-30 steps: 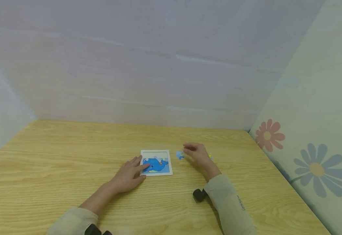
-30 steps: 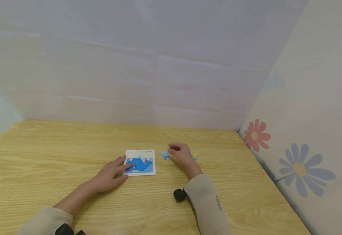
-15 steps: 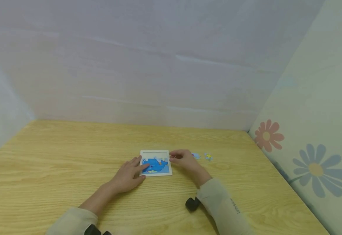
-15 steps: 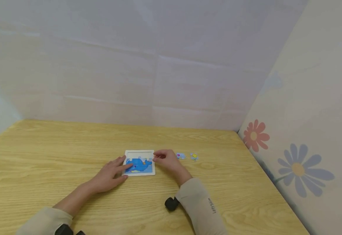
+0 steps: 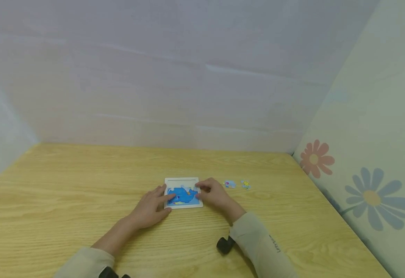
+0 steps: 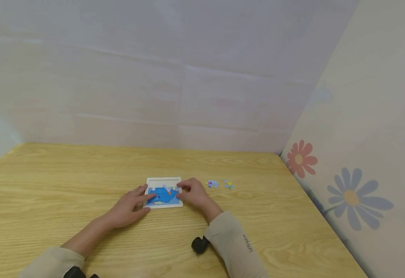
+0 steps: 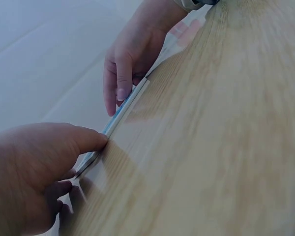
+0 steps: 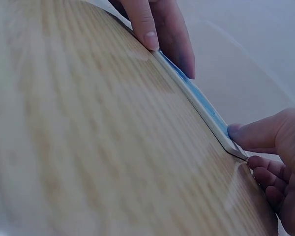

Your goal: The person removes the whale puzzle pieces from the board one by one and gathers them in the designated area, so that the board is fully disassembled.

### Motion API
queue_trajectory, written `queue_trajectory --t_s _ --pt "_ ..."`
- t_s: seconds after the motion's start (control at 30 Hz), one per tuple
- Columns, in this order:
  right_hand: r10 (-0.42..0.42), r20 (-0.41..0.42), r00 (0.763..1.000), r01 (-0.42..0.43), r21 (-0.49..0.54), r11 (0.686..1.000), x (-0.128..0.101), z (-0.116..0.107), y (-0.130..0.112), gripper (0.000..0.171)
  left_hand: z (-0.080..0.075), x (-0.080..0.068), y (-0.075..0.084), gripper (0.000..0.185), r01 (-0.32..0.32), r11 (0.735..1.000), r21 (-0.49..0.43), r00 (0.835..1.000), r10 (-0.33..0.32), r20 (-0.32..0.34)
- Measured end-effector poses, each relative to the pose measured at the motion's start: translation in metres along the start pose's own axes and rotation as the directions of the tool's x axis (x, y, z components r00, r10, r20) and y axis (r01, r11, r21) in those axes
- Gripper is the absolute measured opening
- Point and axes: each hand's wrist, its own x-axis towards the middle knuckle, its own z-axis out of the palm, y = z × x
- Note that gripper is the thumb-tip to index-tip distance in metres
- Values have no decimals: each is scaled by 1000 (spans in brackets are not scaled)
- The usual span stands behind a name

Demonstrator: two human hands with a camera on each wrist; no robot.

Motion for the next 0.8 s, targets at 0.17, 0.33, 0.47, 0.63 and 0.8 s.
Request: queue_trajectory --t_s 0.17,0.33,0.47,0.63,0.8 --pt "-24 12 1000 25 -61 998 0 2 -1 30 0 1 0 43 -20 1000 -2 1000 20 -22" --pt "-19 17 1000 21 -102 995 1 2 -1 30 3 1 1 42 -108 994 -11 994 108 -24" --pt "-27 25 999 30 -125 992 1 1 -6 29 5 1 5 44 -187 981 -49 980 190 62" --pt "-31 34 999 36 -156 987 1 1 -10 28 9 0 9 46 -208 978 -11 968 208 139" --pt "-34 26 999 37 -170 985 2 2 -9 29 9 0 10 46 -208 978 17 967 203 151"
